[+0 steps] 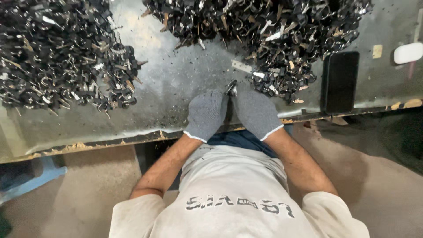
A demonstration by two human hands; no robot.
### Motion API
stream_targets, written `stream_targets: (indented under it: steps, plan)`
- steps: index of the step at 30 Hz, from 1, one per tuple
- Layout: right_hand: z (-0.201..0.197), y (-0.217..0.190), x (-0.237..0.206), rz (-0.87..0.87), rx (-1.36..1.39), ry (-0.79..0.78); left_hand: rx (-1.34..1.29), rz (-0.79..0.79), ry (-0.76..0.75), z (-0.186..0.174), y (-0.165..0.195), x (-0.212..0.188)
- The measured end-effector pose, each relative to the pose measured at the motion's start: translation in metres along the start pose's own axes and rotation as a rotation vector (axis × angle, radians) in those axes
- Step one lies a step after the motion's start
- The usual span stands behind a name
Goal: The person wearing gray gloves sits at a workbench covered with piles of small black metal parts and sorts through them, picking up individual pieces, turning them over by hand, and setting them back down or aside while working through the pile.
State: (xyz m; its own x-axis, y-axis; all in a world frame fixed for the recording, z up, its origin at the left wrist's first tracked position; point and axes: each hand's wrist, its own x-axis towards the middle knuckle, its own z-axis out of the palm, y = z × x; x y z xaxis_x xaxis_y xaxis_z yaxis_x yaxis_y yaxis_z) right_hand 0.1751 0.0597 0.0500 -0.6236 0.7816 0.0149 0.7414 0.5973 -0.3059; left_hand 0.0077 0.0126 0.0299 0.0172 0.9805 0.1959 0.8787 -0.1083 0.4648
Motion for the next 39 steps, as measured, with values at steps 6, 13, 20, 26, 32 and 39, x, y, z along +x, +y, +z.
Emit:
stream_targets:
  steps: [6, 13, 20, 26, 32, 39]
  plan:
    - [-0.011, 0.011, -0.006, 0.223, 0.189, -0.251, -0.261, -0.12, -0.389, -0.043, -0.009, 0.007]
    - [-0.001, -0.015, -0.004, 0.006, 0.189, -0.384, -0.102, 0.145, -0.202, -0.028, -0.019, 0.056]
    - [-0.009, 0.006, -0.018, 0.216, 0.118, -0.069, -0.356, -0.127, -0.175, -0.023, -0.014, 0.027]
    - [0.009, -0.006, -0.009, 0.183, -0.054, -0.104, -0.152, 0.068, -0.002, -0.002, -0.014, 0.01]
    - [0.004, 0.01, 0.004, 0.034, 0.049, -0.145, -0.17, 0.12, -0.016, -0.002, -0.02, 0.01]
    - [-0.002, -0.012, -0.001, 0.025, -0.208, 0.035, -0.179, 0.109, 0.116, 0.002, -0.011, 0.005]
